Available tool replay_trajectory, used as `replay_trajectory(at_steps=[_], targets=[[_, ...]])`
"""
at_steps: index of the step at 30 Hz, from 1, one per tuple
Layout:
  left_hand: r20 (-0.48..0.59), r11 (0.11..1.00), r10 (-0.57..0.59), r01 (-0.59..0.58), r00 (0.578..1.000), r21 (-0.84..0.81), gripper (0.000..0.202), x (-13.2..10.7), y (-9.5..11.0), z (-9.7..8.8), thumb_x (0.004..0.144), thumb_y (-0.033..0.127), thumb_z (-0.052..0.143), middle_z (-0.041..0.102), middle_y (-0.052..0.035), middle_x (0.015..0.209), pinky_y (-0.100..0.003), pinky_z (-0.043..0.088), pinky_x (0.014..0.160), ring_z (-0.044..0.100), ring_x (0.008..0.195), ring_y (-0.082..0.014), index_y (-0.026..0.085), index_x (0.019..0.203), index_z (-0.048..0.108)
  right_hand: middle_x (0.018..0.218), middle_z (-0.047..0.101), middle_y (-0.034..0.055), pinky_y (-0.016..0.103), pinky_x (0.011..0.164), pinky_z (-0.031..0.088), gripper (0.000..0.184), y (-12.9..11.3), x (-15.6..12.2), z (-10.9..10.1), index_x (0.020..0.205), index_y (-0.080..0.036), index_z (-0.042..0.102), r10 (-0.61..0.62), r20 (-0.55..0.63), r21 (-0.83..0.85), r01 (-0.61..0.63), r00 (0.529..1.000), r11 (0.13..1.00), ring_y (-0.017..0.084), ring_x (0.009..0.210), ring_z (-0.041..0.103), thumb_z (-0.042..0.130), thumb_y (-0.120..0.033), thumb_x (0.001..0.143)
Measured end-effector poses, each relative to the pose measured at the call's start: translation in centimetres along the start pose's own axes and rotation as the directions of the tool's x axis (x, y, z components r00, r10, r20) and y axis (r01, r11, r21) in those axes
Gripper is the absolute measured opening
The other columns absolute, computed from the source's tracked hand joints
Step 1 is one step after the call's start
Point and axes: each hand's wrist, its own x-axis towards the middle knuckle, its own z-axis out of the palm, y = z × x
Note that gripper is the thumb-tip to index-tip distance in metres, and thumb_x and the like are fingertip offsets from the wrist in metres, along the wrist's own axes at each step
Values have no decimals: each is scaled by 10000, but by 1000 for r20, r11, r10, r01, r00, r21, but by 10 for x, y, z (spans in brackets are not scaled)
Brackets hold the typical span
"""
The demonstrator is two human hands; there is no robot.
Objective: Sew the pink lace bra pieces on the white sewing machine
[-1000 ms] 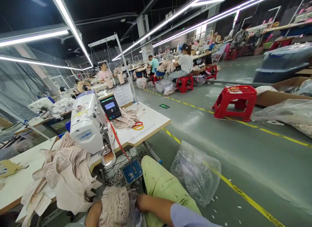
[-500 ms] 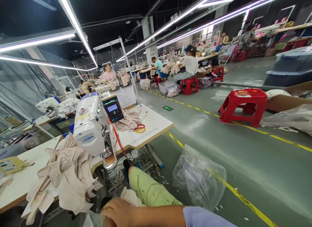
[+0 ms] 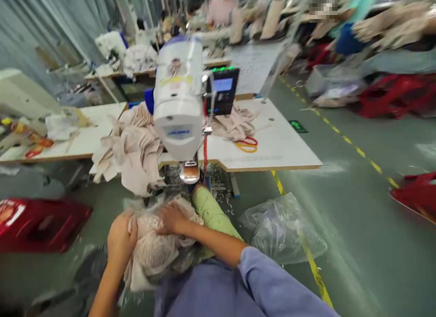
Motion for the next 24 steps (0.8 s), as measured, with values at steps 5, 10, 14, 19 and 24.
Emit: replay_trajectory(at_steps=[5,10,14,19,24], targets=[[-80,981,-131,117,988,-152,460,-120,3,14,892,455,576,534,-196,1310,-469,418,1025,504,1230,-334,124,1209,547,1219,605,230,587,1086,289,704,-14,20,25,1165,-79,634,51,133,-25,-48,990,999,386,1209,470,635,-682,800],[-59,841,-506,478,860,-254,553,-165,17,62,916,527,515,581,-198,1196,-475,453,960,548,1149,-336,88,1252,511,1188,611,224,569,1071,306,691,-26,31,19,1153,-85,641,33,184,-44,-26,982,999,381,1183,486,633,-679,799],[-47,795,-574,543,817,-272,582,-151,10,68,891,547,559,601,-180,1108,-448,459,900,565,1060,-321,77,1229,507,1202,605,208,510,1057,341,665,-17,35,11,1192,-92,621,6,196,-4,-6,980,1000,354,1180,504,639,-640,817],[26,859,-434,422,901,-291,216,-127,-2,47,932,348,484,621,-72,818,-377,434,753,563,817,-248,185,854,602,1402,512,183,420,1092,352,722,-6,18,-12,1402,-115,470,-38,167,92,22,985,995,297,1300,452,636,-570,866],[0,891,-250,230,968,-391,170,-138,11,12,867,269,489,675,-89,898,-354,469,784,611,868,-232,214,741,589,1447,485,154,398,1128,329,868,-5,-30,-47,1444,-153,422,-253,94,321,211,963,923,281,1342,425,692,-644,782]])
